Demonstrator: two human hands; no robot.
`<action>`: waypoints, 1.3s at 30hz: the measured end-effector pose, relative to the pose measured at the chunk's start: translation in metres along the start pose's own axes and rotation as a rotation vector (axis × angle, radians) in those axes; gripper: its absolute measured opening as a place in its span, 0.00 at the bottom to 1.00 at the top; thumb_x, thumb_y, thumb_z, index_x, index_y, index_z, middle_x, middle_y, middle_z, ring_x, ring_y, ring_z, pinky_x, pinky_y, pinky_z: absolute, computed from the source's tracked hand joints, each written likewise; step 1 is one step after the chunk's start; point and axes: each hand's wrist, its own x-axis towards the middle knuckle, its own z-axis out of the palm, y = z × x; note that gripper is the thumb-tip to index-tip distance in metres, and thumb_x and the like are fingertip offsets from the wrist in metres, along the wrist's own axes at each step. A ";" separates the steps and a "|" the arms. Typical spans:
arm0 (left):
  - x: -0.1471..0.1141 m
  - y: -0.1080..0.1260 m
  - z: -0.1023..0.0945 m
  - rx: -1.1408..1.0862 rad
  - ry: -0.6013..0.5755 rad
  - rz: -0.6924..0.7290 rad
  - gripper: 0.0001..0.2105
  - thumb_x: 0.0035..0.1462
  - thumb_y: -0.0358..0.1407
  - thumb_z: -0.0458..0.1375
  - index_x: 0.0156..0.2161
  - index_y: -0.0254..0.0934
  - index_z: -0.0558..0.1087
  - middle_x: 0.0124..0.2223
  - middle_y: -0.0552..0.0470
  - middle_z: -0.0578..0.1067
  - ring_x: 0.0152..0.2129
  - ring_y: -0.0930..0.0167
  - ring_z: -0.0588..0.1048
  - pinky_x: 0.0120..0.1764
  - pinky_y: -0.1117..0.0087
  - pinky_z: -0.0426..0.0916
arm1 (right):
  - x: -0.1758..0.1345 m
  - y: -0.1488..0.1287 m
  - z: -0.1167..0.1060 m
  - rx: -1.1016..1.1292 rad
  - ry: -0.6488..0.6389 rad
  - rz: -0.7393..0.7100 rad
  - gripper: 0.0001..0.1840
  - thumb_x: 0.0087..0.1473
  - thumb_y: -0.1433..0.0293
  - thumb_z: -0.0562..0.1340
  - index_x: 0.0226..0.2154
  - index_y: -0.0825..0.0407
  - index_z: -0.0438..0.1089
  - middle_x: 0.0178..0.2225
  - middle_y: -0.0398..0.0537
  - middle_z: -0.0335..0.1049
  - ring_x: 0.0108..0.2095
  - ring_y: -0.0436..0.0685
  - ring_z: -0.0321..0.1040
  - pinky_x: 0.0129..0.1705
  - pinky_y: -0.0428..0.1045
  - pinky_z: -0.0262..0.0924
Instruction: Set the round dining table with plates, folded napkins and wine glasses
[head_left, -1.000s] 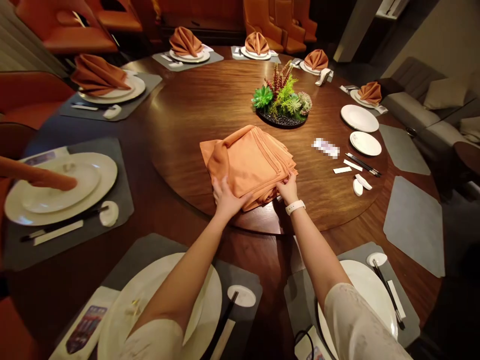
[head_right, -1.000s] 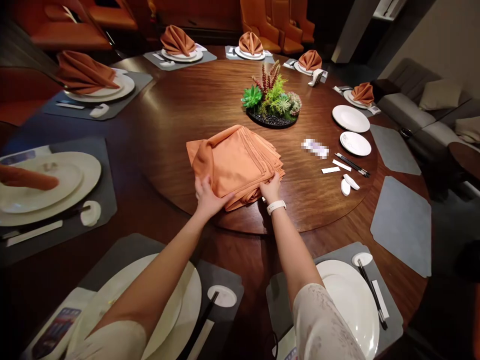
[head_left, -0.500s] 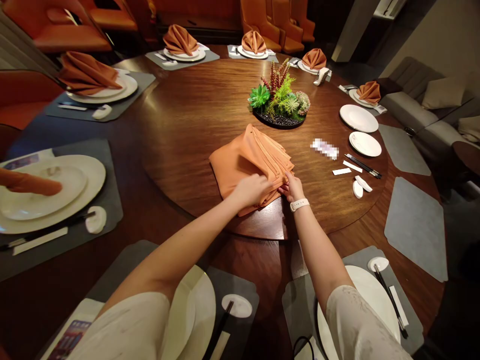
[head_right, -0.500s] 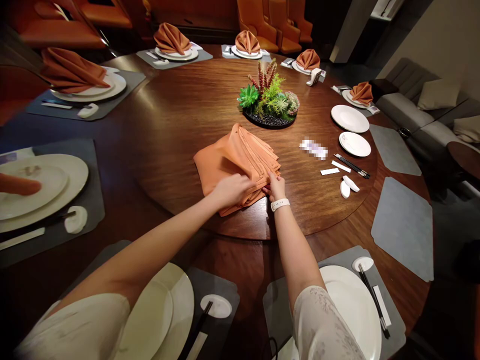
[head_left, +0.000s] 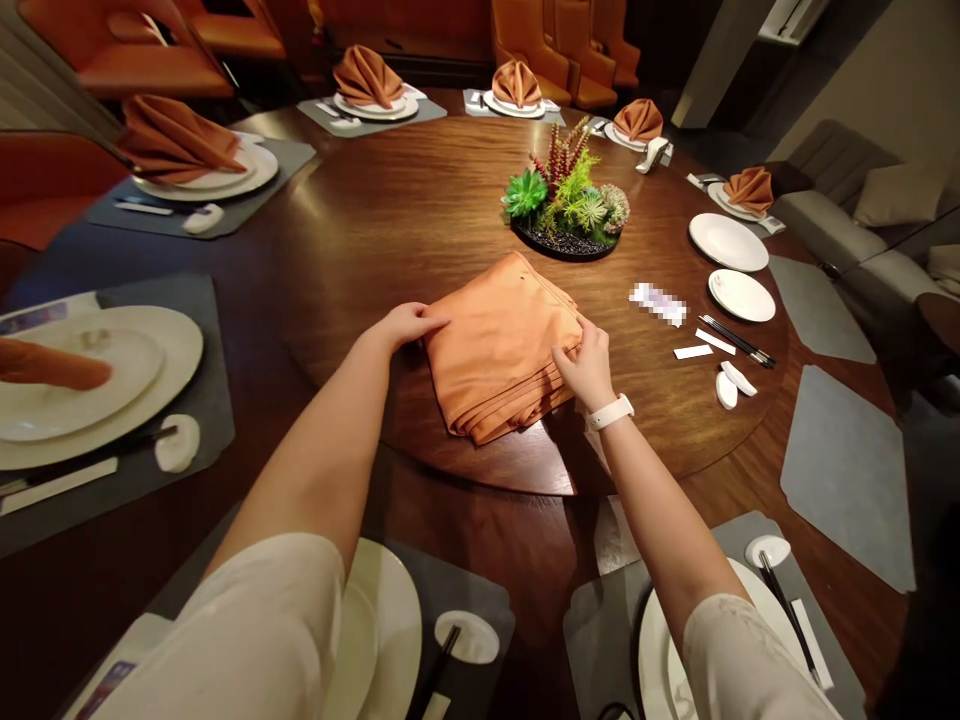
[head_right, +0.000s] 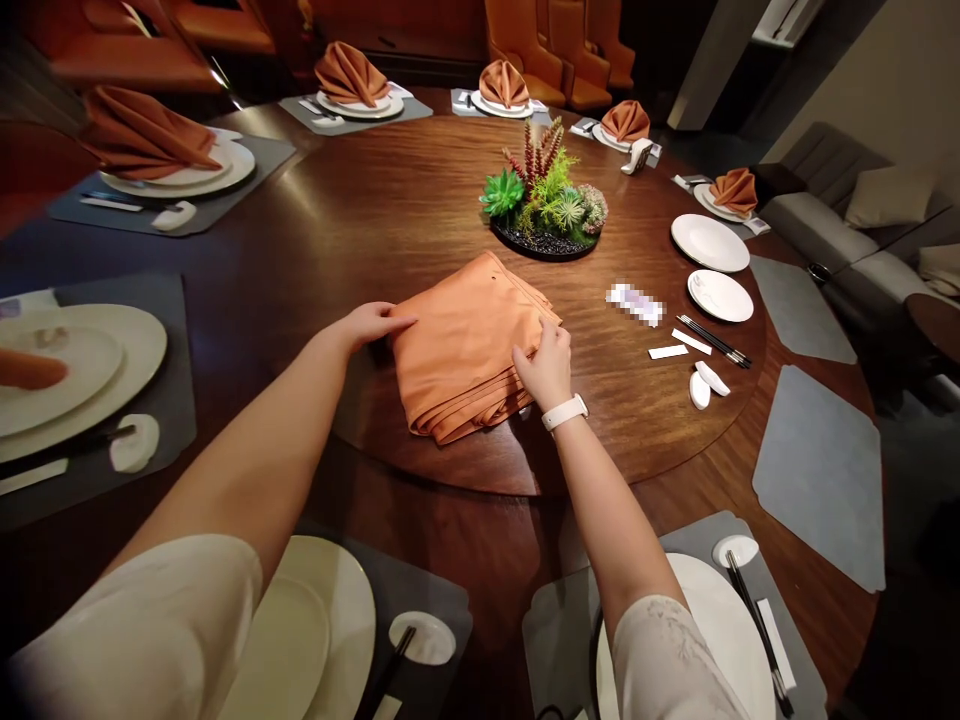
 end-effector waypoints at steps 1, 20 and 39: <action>0.001 -0.001 0.002 0.094 -0.012 0.044 0.22 0.40 0.46 0.69 0.39 0.35 0.74 0.40 0.47 0.77 0.42 0.58 0.75 0.46 0.62 0.72 | 0.003 -0.005 -0.002 -0.022 -0.050 -0.052 0.33 0.57 0.66 0.60 0.62 0.60 0.59 0.57 0.68 0.63 0.59 0.68 0.61 0.61 0.61 0.59; -0.176 0.037 0.048 0.517 -0.294 0.758 0.13 0.54 0.44 0.62 0.43 0.41 0.72 0.40 0.46 0.78 0.39 0.59 0.78 0.42 0.63 0.70 | 0.056 -0.070 -0.020 -0.563 -0.733 -0.884 0.08 0.51 0.80 0.62 0.29 0.53 0.75 0.40 0.54 0.79 0.55 0.64 0.69 0.61 0.63 0.54; -0.159 0.104 -0.015 0.293 -0.319 0.721 0.17 0.45 0.45 0.67 0.39 0.38 0.76 0.40 0.54 0.77 0.43 0.59 0.75 0.48 0.63 0.70 | 0.062 -0.141 -0.280 -0.592 -0.179 -0.674 0.44 0.57 0.64 0.24 0.22 0.51 0.72 0.33 0.26 0.78 0.57 0.56 0.67 0.43 0.53 0.63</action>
